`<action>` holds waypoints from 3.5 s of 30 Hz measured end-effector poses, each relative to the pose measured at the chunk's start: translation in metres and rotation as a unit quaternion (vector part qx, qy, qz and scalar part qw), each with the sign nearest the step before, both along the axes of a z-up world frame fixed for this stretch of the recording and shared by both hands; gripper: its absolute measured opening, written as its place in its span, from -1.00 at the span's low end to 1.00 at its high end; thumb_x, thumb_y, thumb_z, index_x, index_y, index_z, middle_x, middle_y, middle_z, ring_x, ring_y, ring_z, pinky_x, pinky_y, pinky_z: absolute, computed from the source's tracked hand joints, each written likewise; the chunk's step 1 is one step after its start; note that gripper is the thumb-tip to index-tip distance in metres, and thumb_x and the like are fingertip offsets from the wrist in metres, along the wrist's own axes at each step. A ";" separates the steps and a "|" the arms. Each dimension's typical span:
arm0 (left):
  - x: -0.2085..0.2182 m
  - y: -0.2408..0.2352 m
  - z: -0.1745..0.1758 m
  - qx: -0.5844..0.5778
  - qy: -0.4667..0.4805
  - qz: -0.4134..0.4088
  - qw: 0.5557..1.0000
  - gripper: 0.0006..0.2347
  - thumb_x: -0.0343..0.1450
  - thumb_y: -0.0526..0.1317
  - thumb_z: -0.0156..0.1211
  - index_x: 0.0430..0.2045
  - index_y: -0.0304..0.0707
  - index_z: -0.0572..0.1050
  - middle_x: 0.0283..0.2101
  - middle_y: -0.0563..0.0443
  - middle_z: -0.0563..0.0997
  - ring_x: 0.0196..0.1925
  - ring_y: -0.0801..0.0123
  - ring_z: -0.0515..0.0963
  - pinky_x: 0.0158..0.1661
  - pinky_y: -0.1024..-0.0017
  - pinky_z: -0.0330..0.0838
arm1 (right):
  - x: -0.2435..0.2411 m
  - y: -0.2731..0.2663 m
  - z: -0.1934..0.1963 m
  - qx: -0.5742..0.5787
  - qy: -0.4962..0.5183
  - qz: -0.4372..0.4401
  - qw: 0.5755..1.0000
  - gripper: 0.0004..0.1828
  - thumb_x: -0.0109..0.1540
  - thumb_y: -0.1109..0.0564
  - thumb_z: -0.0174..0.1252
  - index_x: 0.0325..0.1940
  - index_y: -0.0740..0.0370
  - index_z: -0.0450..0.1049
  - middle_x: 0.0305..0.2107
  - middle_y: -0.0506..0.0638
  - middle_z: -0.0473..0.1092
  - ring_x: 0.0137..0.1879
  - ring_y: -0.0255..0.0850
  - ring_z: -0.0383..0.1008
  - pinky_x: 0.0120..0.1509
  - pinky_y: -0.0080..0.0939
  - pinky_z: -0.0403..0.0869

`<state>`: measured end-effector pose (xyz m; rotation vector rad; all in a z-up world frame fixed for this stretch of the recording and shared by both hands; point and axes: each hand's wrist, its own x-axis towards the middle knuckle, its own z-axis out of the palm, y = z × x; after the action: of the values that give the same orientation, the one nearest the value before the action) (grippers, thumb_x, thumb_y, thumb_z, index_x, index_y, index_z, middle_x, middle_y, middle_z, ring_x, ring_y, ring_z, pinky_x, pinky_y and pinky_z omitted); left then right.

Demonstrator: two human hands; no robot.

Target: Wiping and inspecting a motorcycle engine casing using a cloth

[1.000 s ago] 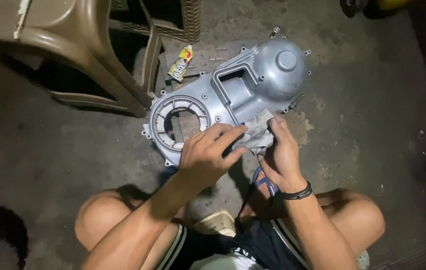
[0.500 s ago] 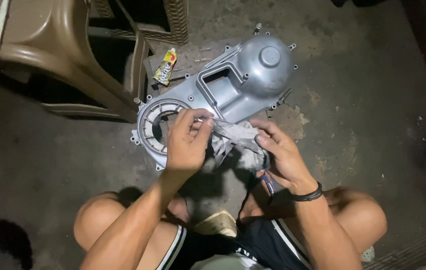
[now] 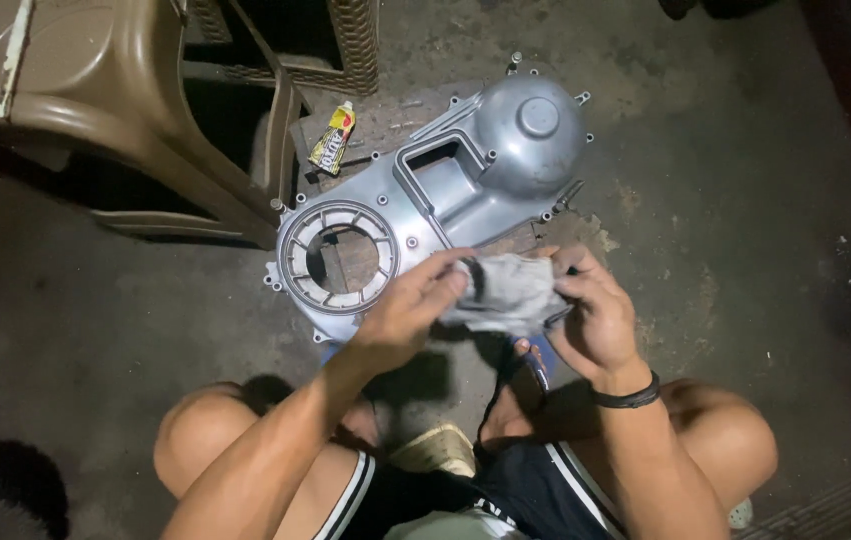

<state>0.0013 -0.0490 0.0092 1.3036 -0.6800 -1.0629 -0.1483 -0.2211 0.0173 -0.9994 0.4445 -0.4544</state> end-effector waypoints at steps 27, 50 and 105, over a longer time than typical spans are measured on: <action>0.007 0.004 0.038 0.235 -0.035 0.009 0.971 -0.64 0.51 -0.08 0.10 0.17 -0.17 0.51 -0.14 -0.23 0.69 -0.07 0.04 0.68 0.05 0.08 0.48 | -0.005 -0.014 -0.001 -0.055 0.051 -0.083 0.994 -0.76 0.30 0.04 0.06 -0.11 0.26 0.47 -0.27 0.11 0.46 -0.25 -0.24 0.46 -0.16 -0.23 0.38; -0.008 -0.010 0.000 -0.024 -0.143 0.149 0.978 -0.85 0.46 -0.23 0.23 -0.17 -0.20 0.67 -0.28 -0.16 0.70 -0.19 0.15 0.72 -0.13 0.19 0.62 | -0.002 0.004 0.011 -0.464 0.195 0.021 0.864 -0.66 0.10 0.21 0.32 -0.03 0.23 0.61 -0.23 0.21 0.55 -0.06 0.08 0.58 0.08 0.07 0.47; -0.071 -0.036 -0.011 -0.186 -0.637 0.159 0.731 -0.72 0.50 -0.13 -0.01 0.02 -0.20 0.51 0.09 -0.06 0.55 0.16 0.08 0.63 0.17 0.16 0.50 | -0.002 0.008 -0.026 -0.019 0.090 -0.089 0.992 -0.81 0.37 0.19 0.03 0.06 0.24 0.40 -0.30 0.00 0.51 -0.27 -0.32 0.51 -0.17 -0.40 0.44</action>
<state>-0.0692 -0.0854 -0.0017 1.5898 -1.4998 0.4381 -0.1504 -0.2127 -0.0087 -1.0457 0.6930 -0.5375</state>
